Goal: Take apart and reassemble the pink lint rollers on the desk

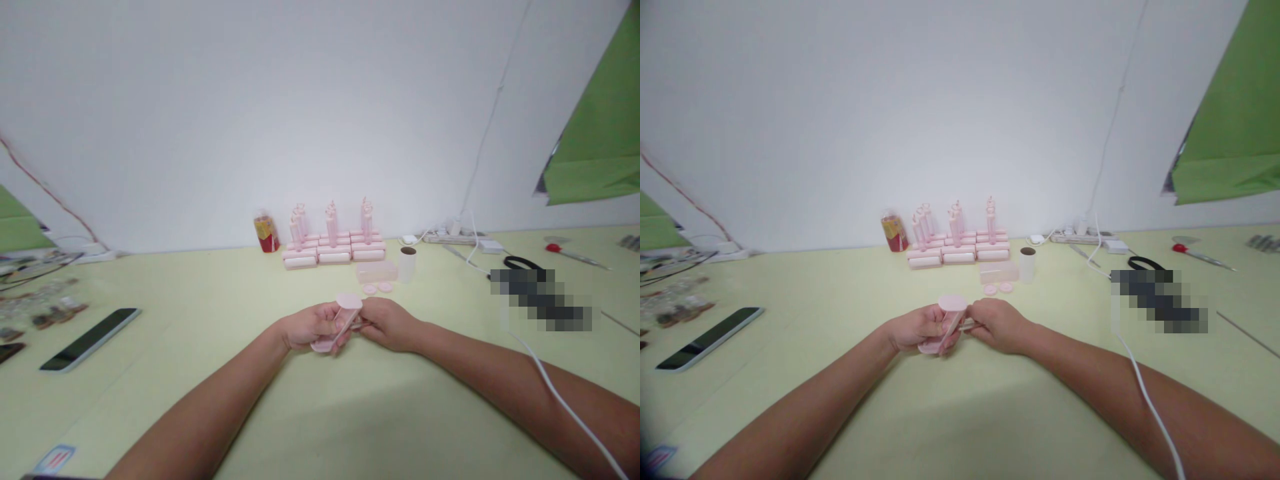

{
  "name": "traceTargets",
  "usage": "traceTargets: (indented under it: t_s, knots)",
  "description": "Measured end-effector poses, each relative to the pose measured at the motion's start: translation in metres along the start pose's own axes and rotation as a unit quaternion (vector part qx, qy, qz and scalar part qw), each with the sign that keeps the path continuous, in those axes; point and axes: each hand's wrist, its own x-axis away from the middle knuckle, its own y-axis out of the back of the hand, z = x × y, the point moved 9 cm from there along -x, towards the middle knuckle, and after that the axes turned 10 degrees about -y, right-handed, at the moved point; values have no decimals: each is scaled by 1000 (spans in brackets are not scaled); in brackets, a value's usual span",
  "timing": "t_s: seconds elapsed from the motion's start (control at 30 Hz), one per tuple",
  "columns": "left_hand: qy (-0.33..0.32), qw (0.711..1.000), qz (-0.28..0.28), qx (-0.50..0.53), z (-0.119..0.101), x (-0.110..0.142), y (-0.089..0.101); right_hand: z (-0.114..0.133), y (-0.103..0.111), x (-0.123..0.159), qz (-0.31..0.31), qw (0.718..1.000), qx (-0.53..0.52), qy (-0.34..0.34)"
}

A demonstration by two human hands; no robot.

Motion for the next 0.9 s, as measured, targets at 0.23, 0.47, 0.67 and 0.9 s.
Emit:
traceTargets:
  t_s: [0.23, 0.47, 0.67, 0.9]
  knots:
    - [-27, 997, -49, -59, -10, -4, 7, -5, 6, -5, -50, 998, 49, -6]
    - [-55, 996, -48, -57, -9, -6, 4, 4, 18, -6, -84, 991, 105, 23]
    - [-60, 997, -39, -13, -8, -8, 2, 7, 19, -6, -101, 988, 116, 15]
    - [-1, 997, 43, 70, -11, 6, -20, -13, 27, -7, -109, 989, 101, -1]
